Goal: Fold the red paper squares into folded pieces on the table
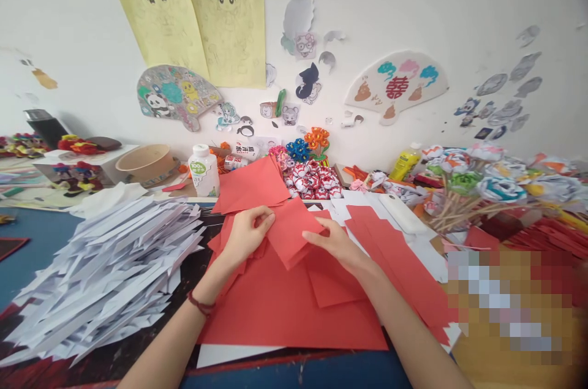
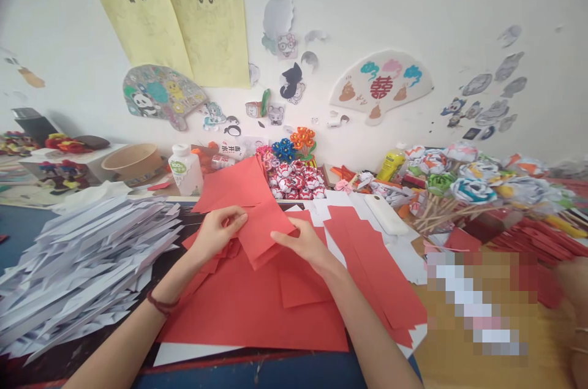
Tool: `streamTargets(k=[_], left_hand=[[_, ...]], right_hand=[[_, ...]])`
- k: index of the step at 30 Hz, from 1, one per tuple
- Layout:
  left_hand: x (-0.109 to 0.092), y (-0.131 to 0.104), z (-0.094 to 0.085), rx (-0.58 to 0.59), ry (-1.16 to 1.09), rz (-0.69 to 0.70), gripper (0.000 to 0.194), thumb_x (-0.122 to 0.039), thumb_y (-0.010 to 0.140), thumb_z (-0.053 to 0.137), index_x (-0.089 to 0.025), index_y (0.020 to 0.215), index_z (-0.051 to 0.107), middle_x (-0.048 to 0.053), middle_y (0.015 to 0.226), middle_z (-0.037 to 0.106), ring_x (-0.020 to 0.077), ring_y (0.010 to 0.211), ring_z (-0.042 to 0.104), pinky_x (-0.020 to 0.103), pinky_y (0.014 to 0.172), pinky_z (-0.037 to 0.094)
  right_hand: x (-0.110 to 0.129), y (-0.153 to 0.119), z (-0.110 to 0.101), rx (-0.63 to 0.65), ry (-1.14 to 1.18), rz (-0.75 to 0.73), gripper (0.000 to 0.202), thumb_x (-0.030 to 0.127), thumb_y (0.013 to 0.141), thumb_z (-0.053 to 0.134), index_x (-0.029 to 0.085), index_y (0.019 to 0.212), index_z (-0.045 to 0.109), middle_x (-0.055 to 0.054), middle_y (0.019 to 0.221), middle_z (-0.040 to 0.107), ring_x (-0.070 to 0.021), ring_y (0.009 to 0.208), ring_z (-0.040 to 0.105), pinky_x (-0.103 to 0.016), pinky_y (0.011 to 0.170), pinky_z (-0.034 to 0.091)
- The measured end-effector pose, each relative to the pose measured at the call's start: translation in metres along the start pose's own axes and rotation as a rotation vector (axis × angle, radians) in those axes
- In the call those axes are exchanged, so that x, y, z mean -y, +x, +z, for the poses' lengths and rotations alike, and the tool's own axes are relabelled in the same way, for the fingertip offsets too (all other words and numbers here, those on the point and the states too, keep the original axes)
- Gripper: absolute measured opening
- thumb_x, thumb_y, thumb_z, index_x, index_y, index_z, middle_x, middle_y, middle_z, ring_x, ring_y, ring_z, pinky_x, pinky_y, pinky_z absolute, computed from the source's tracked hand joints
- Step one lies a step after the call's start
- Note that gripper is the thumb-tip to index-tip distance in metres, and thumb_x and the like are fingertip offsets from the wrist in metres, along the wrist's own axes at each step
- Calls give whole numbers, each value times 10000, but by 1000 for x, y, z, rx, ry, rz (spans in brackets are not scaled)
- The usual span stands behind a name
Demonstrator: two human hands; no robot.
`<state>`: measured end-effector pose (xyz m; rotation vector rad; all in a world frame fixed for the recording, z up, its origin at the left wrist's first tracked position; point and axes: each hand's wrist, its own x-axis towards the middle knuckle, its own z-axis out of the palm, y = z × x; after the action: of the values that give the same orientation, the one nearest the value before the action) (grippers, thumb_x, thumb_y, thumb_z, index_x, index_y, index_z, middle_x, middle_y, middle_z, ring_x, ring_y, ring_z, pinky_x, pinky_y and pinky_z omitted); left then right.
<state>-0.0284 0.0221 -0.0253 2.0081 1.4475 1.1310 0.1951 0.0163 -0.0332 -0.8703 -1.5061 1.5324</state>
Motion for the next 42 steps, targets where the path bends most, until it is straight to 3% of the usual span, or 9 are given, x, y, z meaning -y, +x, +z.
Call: streamTargets(k=[5,10,17,22,28,33,37,39,42], left_hand=[[-9,-4,-3,162,-50,27,243,-290,834,497,-136,683,608,0,669,603,133,657,506,227,625,353],[-21,-11,5,328,-8,85,244,-281,849,483,-145,737,651,4,686,636,125,629,492,229,606,346],[-24,-19,22,286,35,87,202,-259,868,446,-166,756,587,-10,658,605,113,590,489,218,569,329],[-21,-19,27,308,48,72,172,-230,843,448,-171,729,563,-25,615,557,103,557,460,212,544,313],[-24,-12,30,288,67,46,161,-186,772,463,-164,655,572,-33,588,511,99,568,428,209,546,304],[-16,-5,17,275,84,26,164,-191,742,472,-159,619,576,-34,563,518,100,558,440,211,547,305],[-8,-2,1,127,113,-27,176,-213,758,478,-161,619,573,-21,558,557,119,556,485,219,558,329],[-10,-3,0,58,71,-19,211,-278,824,465,-168,719,612,3,649,634,139,612,543,224,603,368],[-16,-6,8,69,36,21,271,-389,867,483,-182,882,657,34,826,702,162,711,596,233,661,396]], right_hand=[[5,1,-5,30,24,-2,427,506,856,555,212,1151,649,-83,1079,683,-234,949,640,-364,845,480],[-9,5,-2,-126,-385,-123,310,459,806,631,162,789,720,-50,800,685,-186,747,593,-268,648,447],[-18,8,2,-125,-588,-220,312,409,836,599,150,680,677,-1,607,598,-113,535,451,-233,489,313],[-14,3,9,-170,-751,-381,220,272,839,610,161,654,652,-13,626,633,-129,557,495,-248,539,349],[-13,2,12,-252,-761,-468,208,222,831,611,169,633,648,-30,610,642,-144,550,526,-258,545,374],[-8,3,-8,-364,-683,-451,191,248,813,631,179,638,665,-30,631,667,-163,578,562,-273,576,406],[-6,5,-20,-511,-560,-402,204,321,799,644,181,653,673,-43,671,683,-202,641,599,-301,608,437],[-8,6,-17,-495,-520,-379,215,347,801,642,183,669,687,-48,694,692,-216,675,614,-317,645,453],[-12,8,-8,-435,-503,-321,234,386,811,629,188,721,716,-55,730,706,-220,700,619,-325,675,463]])
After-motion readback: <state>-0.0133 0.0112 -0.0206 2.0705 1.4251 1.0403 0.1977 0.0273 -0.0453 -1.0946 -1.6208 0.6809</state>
